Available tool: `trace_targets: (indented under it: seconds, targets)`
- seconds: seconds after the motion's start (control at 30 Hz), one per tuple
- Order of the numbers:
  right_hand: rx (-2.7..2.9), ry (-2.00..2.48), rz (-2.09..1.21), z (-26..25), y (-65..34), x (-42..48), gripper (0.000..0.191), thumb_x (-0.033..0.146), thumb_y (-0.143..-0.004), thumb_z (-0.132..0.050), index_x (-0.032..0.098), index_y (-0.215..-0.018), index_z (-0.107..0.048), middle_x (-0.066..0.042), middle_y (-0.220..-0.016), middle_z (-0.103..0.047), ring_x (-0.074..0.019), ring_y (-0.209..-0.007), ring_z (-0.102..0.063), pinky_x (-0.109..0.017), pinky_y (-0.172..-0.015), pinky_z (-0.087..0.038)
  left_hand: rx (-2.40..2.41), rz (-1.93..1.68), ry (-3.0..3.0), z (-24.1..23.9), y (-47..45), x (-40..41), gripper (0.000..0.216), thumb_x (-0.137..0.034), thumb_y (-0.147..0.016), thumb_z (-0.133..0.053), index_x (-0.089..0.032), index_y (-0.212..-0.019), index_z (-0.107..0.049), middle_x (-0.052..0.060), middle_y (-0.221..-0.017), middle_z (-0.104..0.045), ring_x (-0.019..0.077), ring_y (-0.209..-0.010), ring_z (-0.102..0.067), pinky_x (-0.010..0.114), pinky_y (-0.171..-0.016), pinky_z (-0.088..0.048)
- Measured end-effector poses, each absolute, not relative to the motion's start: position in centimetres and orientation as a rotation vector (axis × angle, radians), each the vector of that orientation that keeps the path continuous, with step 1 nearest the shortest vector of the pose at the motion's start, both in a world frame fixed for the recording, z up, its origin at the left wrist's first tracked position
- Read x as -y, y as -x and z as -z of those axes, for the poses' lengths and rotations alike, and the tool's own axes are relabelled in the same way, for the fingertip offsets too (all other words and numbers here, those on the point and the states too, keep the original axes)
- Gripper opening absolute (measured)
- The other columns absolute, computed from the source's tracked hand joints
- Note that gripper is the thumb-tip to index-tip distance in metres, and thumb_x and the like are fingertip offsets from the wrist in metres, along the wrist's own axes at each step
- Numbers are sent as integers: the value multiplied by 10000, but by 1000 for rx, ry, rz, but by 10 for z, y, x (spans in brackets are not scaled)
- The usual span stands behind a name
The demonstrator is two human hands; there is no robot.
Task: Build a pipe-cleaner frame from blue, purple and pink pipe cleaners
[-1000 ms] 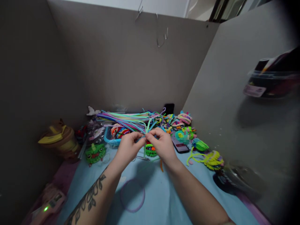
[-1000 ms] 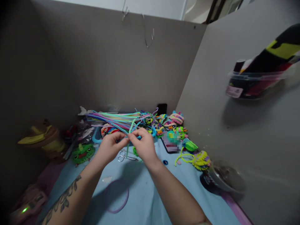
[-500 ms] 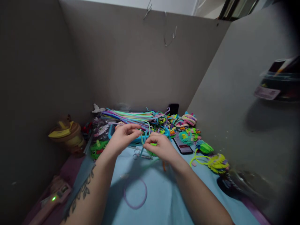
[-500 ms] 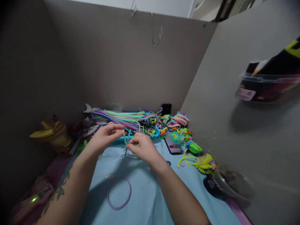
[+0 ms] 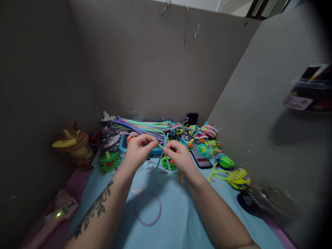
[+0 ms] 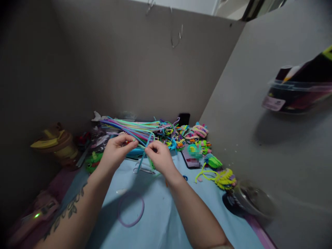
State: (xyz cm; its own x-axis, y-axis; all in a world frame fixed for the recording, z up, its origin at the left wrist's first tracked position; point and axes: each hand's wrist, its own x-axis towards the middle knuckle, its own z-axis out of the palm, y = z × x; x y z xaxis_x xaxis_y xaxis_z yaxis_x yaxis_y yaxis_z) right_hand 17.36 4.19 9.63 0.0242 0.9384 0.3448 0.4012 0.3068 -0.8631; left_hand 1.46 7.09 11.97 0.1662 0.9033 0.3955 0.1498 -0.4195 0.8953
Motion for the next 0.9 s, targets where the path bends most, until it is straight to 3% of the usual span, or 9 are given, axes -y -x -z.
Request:
trace_targets:
  seconds: [0.4, 0.47, 0.53, 0.63, 0.77, 0.9]
  targets:
    - [1699, 1307, -531, -92, -164, -39, 203, 208, -725, -554, 194, -527, -512, 14, -605, -505, -132, -608, -486, -250, -580, -358, -990, -1204, -1536, -103, -6, -89, 228, -351, -626, -721, -139, -617, -638, 4, -599, -620, 127, -597, -551, 244, -609, -430]
    - [1626, 1307, -541, -92, -168, -42, 192, 238, -725, -570, 193, -543, -530, 12, -613, -515, -135, -615, -493, -251, -589, -371, -948, -1207, -1492, -104, -5, -90, 283, -407, -655, -710, -136, -714, -650, 31, -698, -661, 142, -664, -587, 244, -645, -448]
    - [1544, 1295, -574, -91, -172, -45, 178, 272, -731, -576, 192, -575, -547, 17, -608, -513, -133, -607, -488, -249, -584, -378, -926, -1246, -1420, -104, -5, -92, 401, -486, -707, -660, -146, -919, -641, 79, -921, -687, 167, -808, -618, 241, -682, -460]
    - [1423, 1241, -672, -90, -179, -50, 191, 331, -750, -567, 190, -623, -538, 38, -571, -466, -115, -550, -434, -232, -523, -350, -917, -1228, -1344, -101, -6, -94, 554, -544, -736, -615, -165, -1136, -557, 113, -1118, -641, 186, -939, -613, 238, -703, -466]
    - [1339, 1180, -873, -93, -184, -51, 141, 316, -731, -559, 183, -684, -553, 56, -544, -452, -96, -501, -405, -218, -479, -321, -817, -991, -1463, -94, -15, -92, 418, -428, -662, -724, -123, -935, -645, 86, -917, -688, 178, -842, -617, 266, -751, -461]
    - [1299, 1178, -1016, -93, -182, -51, 125, 270, -663, -590, 186, -745, -545, 65, -555, -482, -92, -475, -438, -214, -467, -352, -873, -940, -1514, -87, -26, -88, 317, -406, -673, -707, -107, -768, -662, 44, -718, -667, 140, -656, -575, 244, -624, -429]
